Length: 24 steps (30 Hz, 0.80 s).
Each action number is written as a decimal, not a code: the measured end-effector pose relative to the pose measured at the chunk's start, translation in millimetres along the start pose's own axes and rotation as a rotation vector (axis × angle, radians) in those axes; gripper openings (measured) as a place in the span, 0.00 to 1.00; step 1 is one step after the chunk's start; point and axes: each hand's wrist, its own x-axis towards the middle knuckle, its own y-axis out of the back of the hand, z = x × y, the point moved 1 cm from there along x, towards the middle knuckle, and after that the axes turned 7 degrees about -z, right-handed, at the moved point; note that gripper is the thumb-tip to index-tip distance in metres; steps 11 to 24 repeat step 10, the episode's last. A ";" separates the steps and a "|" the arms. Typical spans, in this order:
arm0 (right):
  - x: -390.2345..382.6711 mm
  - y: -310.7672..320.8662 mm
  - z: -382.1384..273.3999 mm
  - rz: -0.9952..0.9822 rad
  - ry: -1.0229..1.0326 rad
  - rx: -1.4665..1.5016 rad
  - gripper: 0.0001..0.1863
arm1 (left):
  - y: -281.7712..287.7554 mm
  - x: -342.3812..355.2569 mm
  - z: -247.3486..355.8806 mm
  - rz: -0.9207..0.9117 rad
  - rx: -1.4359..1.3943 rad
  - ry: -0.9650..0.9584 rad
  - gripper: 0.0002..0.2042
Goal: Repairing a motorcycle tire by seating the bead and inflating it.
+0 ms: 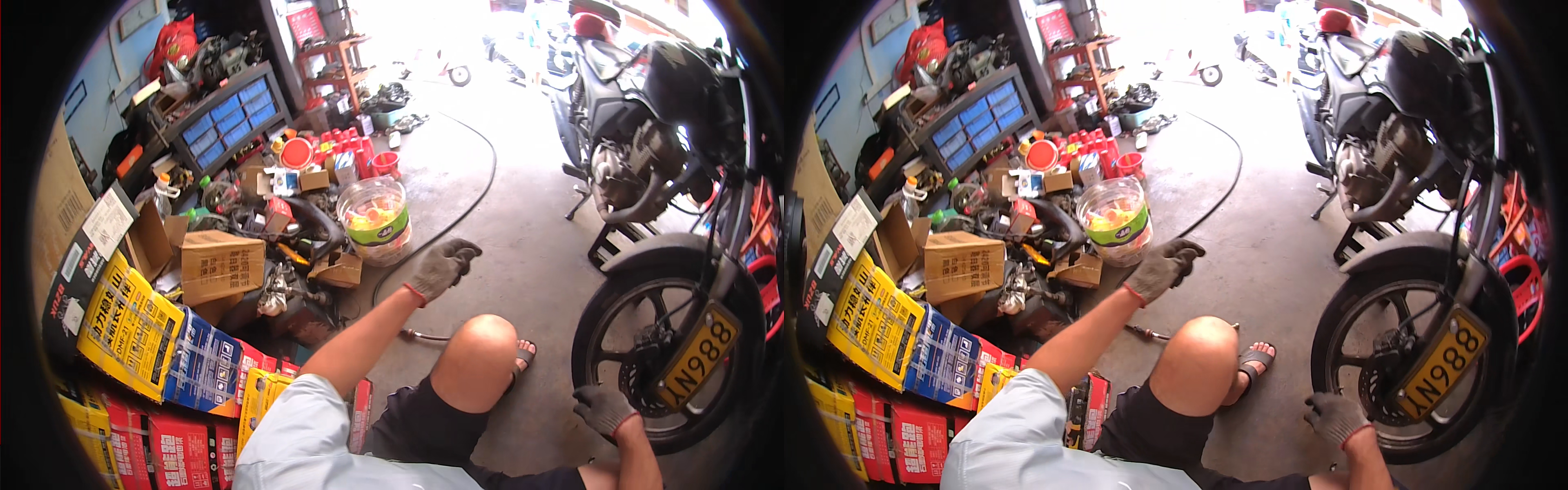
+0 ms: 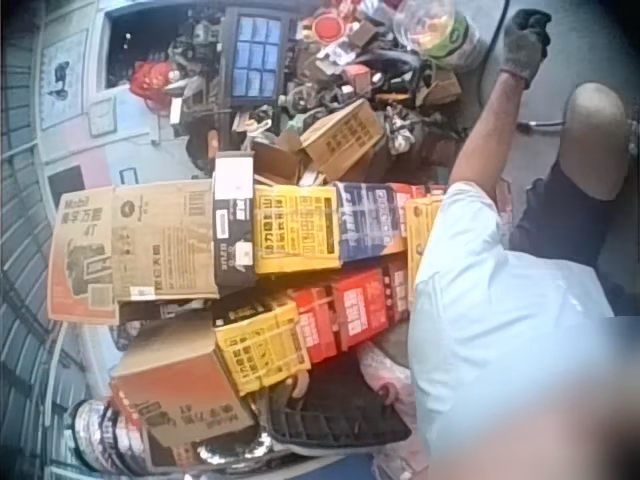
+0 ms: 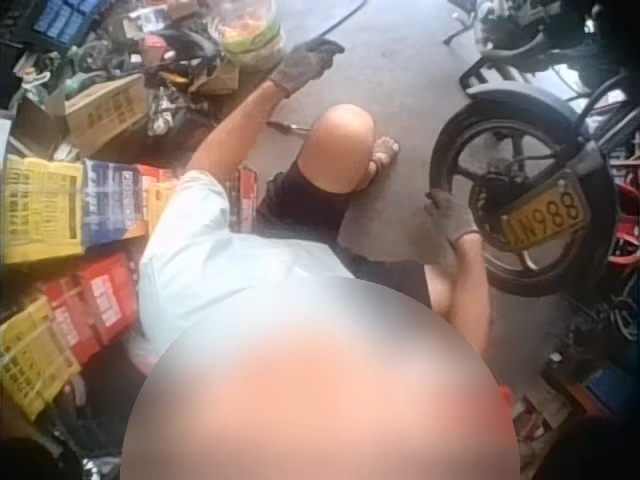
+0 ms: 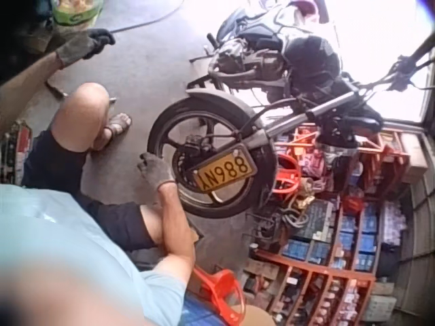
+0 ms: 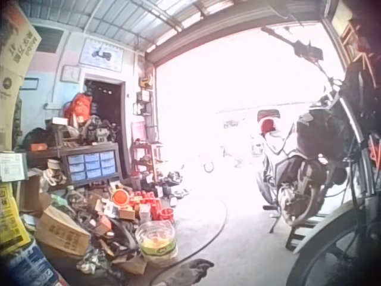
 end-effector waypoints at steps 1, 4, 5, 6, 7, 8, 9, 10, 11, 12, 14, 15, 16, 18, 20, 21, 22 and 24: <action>1.8 -0.2 0.2 0.031 0.058 -0.037 0.18 | -4.3 -11.5 21.3 -0.007 0.009 -0.011 0.09; 6.5 -3.0 -0.1 0.148 0.175 -0.116 0.17 | -30.1 -47.7 74.7 -0.072 0.165 -0.009 0.09; 7.8 -3.8 2.1 0.183 0.247 -0.112 0.16 | -40.9 -56.8 88.3 -0.149 0.112 -0.013 0.09; 8.8 -6.6 5.1 0.175 0.243 -0.139 0.16 | -54.8 -63.6 98.8 -0.238 0.055 -0.013 0.09; 9.3 -9.9 6.7 0.153 0.217 -0.142 0.16 | -71.0 -66.2 107.3 -0.317 0.111 0.001 0.09; 8.7 -12.0 7.6 0.126 0.174 -0.170 0.16 | -88.7 -66.1 114.4 -0.403 0.193 -0.001 0.08; 5.1 -14.5 8.8 0.032 0.126 -0.151 0.17 | -111.9 -62.9 117.1 -0.486 0.327 0.037 0.08; 6.2 -13.3 7.5 -0.048 0.075 -0.166 0.18 | -134.1 -57.5 120.4 -0.589 0.439 -0.022 0.09; 6.2 -13.3 7.5 -0.048 0.075 -0.166 0.18 | -134.1 -57.5 120.4 -0.589 0.439 -0.022 0.09; 6.2 -13.3 7.5 -0.048 0.075 -0.166 0.18 | -134.1 -57.5 120.4 -0.589 0.439 -0.022 0.09; 6.2 -13.3 7.5 -0.048 0.075 -0.166 0.18 | -134.1 -57.5 120.4 -0.589 0.439 -0.022 0.09; 6.2 -13.3 7.5 -0.048 0.075 -0.166 0.18 | -134.1 -57.5 120.4 -0.589 0.439 -0.022 0.09; 6.2 -13.3 7.5 -0.048 0.075 -0.166 0.18 | -134.1 -57.5 120.4 -0.589 0.439 -0.022 0.09; 6.2 -13.3 7.5 -0.048 0.075 -0.166 0.18 | -134.1 -57.5 120.4 -0.589 0.439 -0.022 0.09; 6.2 -13.3 7.5 -0.048 0.075 -0.166 0.18 | -134.1 -57.5 120.4 -0.589 0.439 -0.022 0.09; 6.2 -13.3 7.5 -0.048 0.075 -0.166 0.18 | -134.1 -57.5 120.4 -0.589 0.439 -0.022 0.09; 6.2 -13.3 7.5 -0.048 0.075 -0.166 0.18 | -134.1 -57.5 120.4 -0.589 0.439 -0.022 0.09; 6.2 -13.3 7.5 -0.048 0.075 -0.166 0.18 | -134.1 -57.5 120.4 -0.589 0.439 -0.022 0.09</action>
